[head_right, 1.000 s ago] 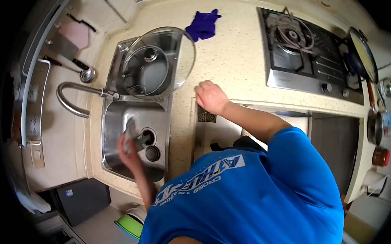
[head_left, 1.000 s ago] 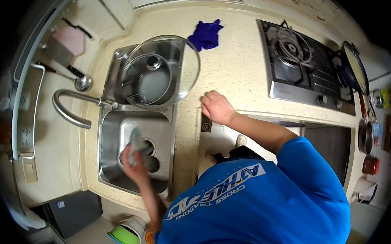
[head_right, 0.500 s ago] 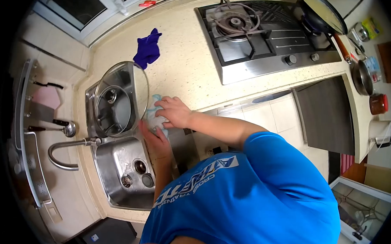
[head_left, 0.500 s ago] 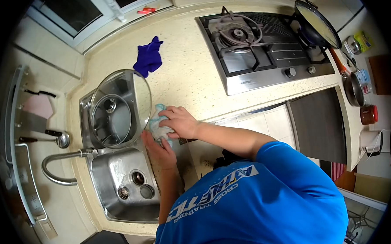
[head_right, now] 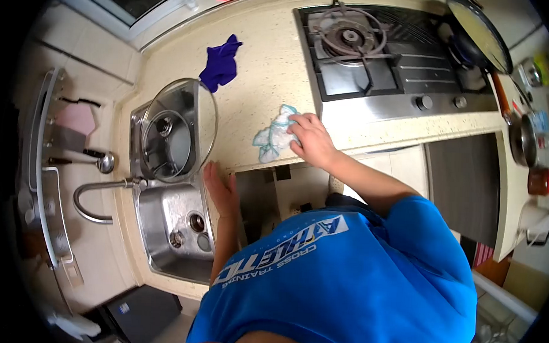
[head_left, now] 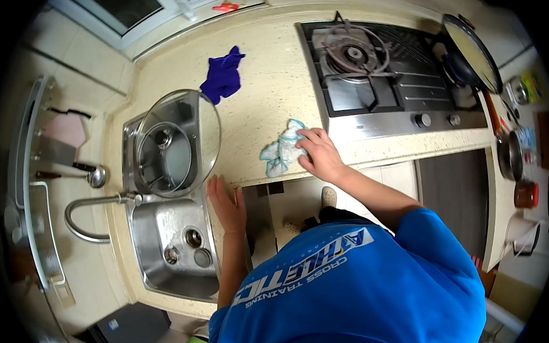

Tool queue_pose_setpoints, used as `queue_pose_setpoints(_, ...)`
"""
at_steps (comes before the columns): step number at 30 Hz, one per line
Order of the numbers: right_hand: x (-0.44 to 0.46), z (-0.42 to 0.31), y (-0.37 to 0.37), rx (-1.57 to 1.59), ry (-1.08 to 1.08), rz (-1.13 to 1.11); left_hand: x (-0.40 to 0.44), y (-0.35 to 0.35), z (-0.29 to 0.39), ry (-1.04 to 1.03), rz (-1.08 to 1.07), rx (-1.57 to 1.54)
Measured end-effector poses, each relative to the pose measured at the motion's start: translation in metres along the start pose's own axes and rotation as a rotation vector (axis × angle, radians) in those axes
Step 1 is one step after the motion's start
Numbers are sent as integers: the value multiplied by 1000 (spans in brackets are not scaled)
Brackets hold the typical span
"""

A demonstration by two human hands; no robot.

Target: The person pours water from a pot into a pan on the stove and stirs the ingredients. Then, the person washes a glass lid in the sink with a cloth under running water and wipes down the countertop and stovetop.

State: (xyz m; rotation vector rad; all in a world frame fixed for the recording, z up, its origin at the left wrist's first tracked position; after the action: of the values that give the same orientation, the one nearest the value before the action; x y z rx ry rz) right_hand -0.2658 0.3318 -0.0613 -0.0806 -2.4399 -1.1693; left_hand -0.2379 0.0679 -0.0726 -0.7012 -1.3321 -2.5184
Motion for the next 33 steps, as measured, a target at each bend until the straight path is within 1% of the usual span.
queue_pose_setpoints(2, -2, -5, 1, 21, 10, -10, -2, -4, -2, -18, -7, 43)
queue_pose_setpoints(6, 0, -2, 0, 48, 1, -50, -3, -7, -2, 8, -27, 114)
queue_pose_setpoints(9, 2, -1, 0, 57, 21, -77, -1, -6, 0, 48, -20, 134)
queue_pose_setpoints(12, 2, 1, 1, 100, -12, -72, 1, -6, 2, 65, -5, 156)
queue_pose_setpoints(16, 1, 4, -4, 128, 22, -96, 2, -5, 2, 105, 22, 188)
queue_pose_setpoints(18, 1, 6, -3, 122, -25, -89, 11, 2, -11, 235, 106, 27)
queue_pose_setpoints(19, 2, 4, -3, 133, -17, -89, 21, 4, -19, 236, 112, 40)
queue_pose_setpoints(21, 3, 4, -3, 122, -32, -112, 43, 19, -36, 210, 298, 53)
queue_pose_setpoints(23, 4, 2, -2, 122, -14, -113, 79, 29, -65, 271, 337, 89)
queue_pose_setpoints(25, 6, -2, -2, 75, -30, -123, 121, 37, -83, 406, 335, 135)
queue_pose_setpoints(27, 7, -3, -3, 70, -18, -110, 148, 32, -123, 294, 415, 376)
queue_pose_setpoints(28, 8, -4, -3, 58, -20, -114, 161, 32, -122, 462, 339, 325)
queue_pose_setpoints(29, 8, -6, -4, 45, -22, -118, 170, 33, -123, 473, 353, 310)
queue_pose_setpoints(31, 9, -7, -7, 3, -41, -131, 183, 20, -138, 634, 48, 445)
queue_pose_setpoints(33, 9, -7, -10, -10, -33, -130, 185, 19, -143, 653, 50, 439)
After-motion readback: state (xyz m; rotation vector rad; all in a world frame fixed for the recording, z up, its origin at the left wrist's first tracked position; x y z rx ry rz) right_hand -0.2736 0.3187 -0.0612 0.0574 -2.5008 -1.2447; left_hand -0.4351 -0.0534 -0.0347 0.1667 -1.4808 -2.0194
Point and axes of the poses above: each hand's wrist, its own x-axis towards the middle knuckle, its own y-axis out of the back of the hand, z = x × y, the point moved 6 cm from there along x, towards the middle knuckle, and after that the axes turned 5 degrees about z, right-handed, at the moved point
